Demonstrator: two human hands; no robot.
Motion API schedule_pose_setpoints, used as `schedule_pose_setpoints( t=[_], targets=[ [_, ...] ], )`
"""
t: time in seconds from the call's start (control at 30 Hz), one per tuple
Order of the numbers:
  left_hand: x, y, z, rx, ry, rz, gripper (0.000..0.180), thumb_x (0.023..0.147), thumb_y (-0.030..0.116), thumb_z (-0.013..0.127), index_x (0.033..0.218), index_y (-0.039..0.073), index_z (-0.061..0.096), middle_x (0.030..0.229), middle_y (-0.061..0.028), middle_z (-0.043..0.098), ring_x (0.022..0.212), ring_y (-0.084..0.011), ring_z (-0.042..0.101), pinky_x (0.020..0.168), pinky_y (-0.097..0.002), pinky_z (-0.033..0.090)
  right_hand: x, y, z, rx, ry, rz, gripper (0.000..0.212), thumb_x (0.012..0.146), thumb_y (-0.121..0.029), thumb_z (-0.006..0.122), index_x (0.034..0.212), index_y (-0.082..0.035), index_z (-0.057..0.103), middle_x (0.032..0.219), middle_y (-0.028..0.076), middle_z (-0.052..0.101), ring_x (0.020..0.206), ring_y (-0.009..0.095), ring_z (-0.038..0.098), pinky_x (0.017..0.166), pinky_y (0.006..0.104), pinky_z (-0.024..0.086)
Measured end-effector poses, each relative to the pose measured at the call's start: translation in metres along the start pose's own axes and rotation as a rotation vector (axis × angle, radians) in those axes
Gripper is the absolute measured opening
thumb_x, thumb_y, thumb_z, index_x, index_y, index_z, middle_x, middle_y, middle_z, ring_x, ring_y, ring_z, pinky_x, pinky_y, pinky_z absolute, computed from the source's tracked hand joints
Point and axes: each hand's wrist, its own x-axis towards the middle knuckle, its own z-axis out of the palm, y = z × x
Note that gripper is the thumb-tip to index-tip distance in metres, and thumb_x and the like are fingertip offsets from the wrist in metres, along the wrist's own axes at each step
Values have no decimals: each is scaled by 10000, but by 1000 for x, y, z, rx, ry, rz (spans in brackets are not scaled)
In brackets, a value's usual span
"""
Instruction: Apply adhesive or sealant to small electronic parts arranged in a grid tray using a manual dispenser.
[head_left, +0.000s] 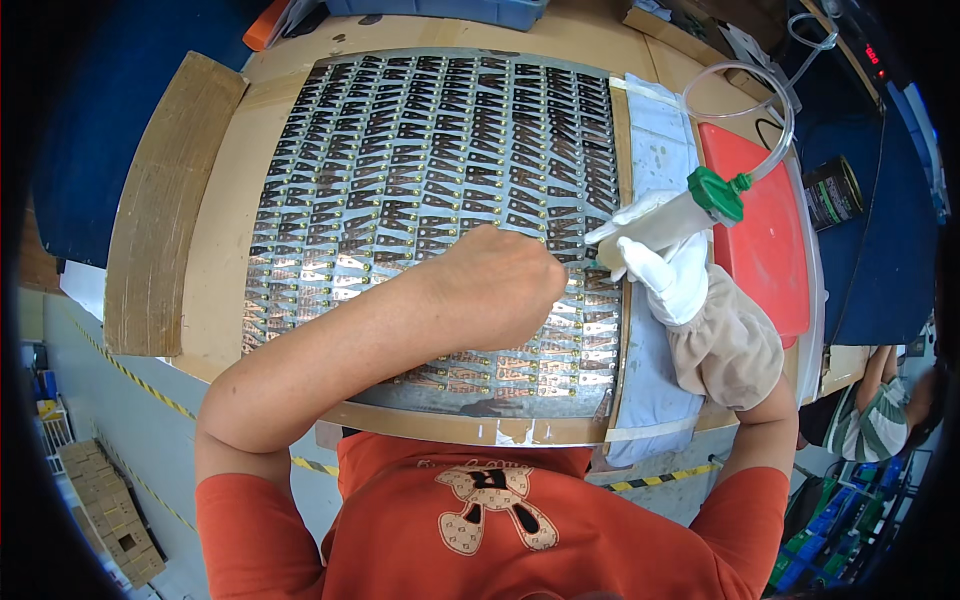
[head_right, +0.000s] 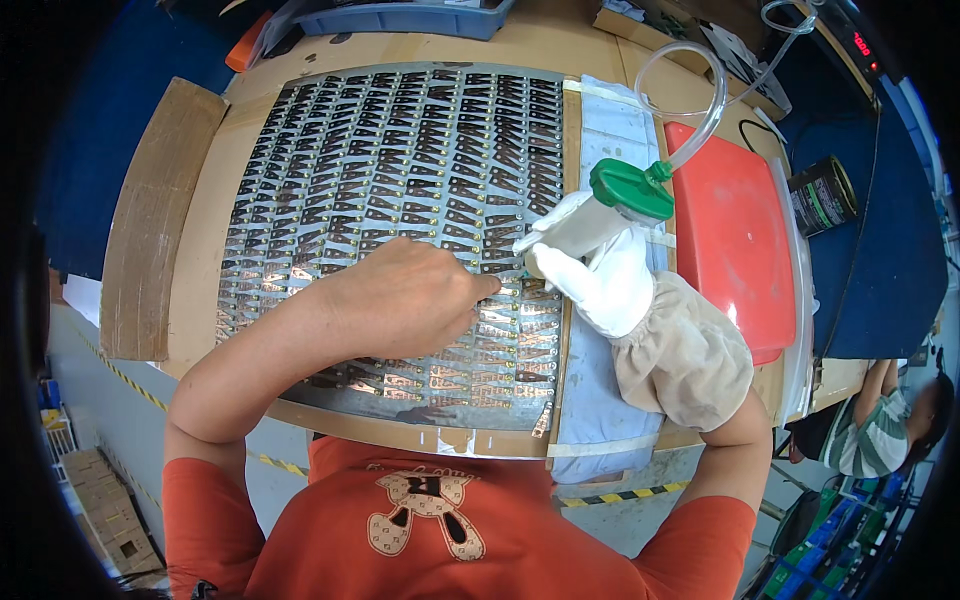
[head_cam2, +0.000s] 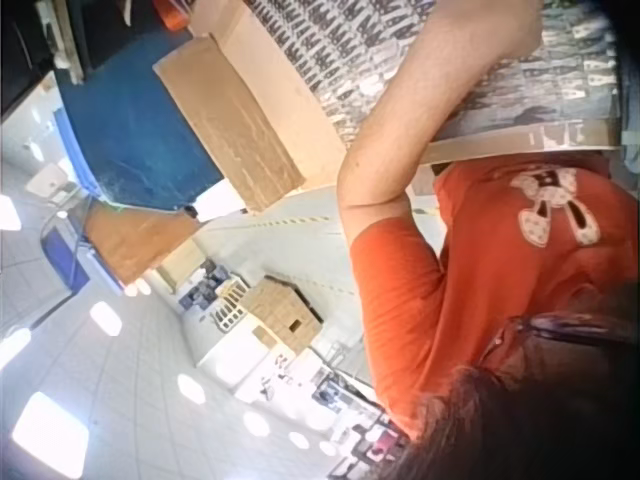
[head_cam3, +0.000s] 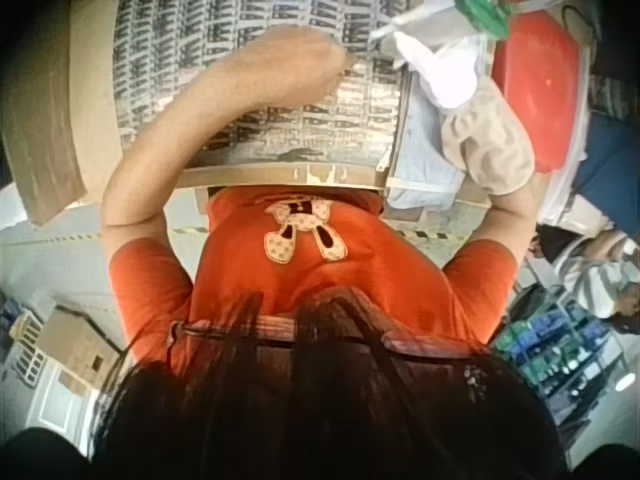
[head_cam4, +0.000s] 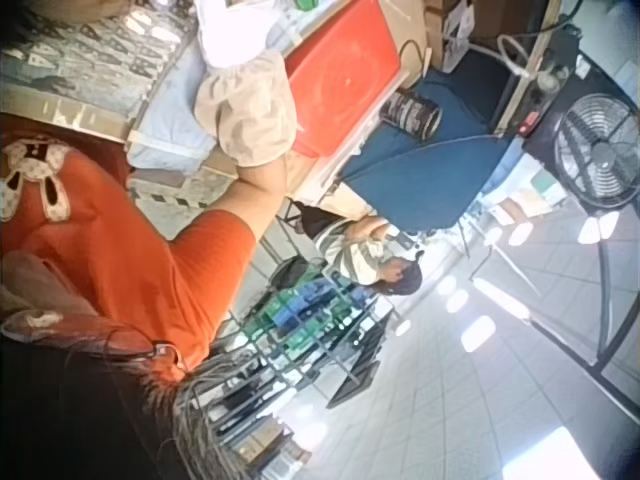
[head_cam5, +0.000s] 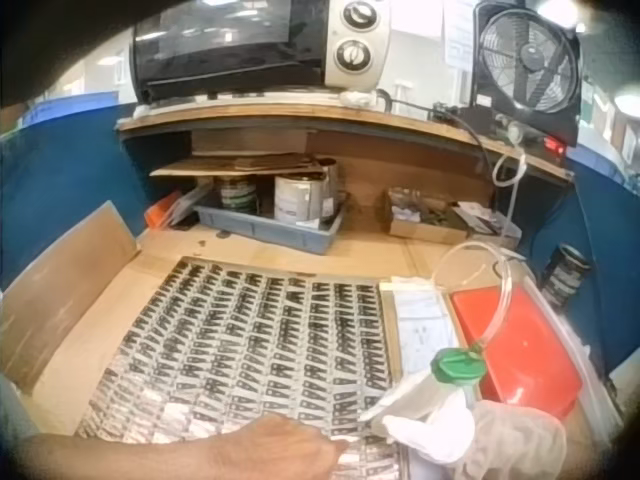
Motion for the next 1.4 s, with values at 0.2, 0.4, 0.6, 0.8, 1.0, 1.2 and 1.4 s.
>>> schedule_pose_setpoints(
  t=[0.2, 0.4, 0.6, 0.8, 1.0, 1.2, 1.4],
  targets=[
    [-1, -1, 0, -23, 28, 14, 335, 743, 71, 470, 1037, -37, 589, 644, -209, 604, 628, -317, 624, 614, -423, 495, 10, -6, 5, -21, 51, -44, 248, 767, -93, 612, 964, -28, 476, 857, 187, 630, 651, 162, 598, 475, 209, 460],
    [0, -4, -1, -15, 43, 8, 339, 741, 77, 478, 1043, -34, 585, 657, -206, 607, 649, -324, 623, 631, -424, 494, 6, -1, -2, 80, 49, 35, 236, 775, -81, 636, 957, -27, 496, 859, 103, 633, 777, 147, 598, 611, 258, 488],
    [2, -5, -4, -9, -1, -31, 330, 750, 78, 469, 1035, -40, 586, 686, -216, 607, 677, -325, 623, 648, -420, 491, 7, -1, 1, 54, 43, 15, 235, 778, -87, 632, 959, -29, 494, 860, 98, 633, 785, 138, 592, 647, 268, 483],
    [5, -5, -4, 2, -5, -17, 325, 746, 70, 468, 1024, -46, 589, 674, -216, 604, 654, -323, 620, 633, -420, 491, 8, 1, 0, 41, 57, 39, 222, 780, -98, 632, 948, -32, 502, 866, 92, 632, 780, 125, 585, 656, 258, 474],
    [5, -5, -4, 2, -7, -17, 322, 740, 67, 470, 1014, -49, 592, 663, -214, 603, 643, -325, 620, 619, -424, 492, 8, 3, 2, 34, 52, 11, 226, 775, -97, 638, 948, -32, 508, 856, 80, 624, 765, 125, 581, 649, 258, 473],
    [4, -5, -4, 5, -3, -12, 321, 739, 69, 473, 1013, -46, 594, 660, -210, 605, 645, -322, 622, 619, -421, 494, 8, 2, 2, -26, 79, -17, 264, 769, -99, 603, 985, -31, 467, 861, 196, 631, 608, 158, 585, 460, 211, 452],
    [6, -6, -3, 4, -13, -5, 327, 743, 74, 474, 1025, -45, 589, 669, -211, 607, 651, -322, 623, 628, -424, 495, 8, -2, 3, 91, 60, 63, 229, 774, -86, 638, 953, -30, 507, 856, 90, 621, 795, 137, 591, 645, 261, 476]
  ],
)
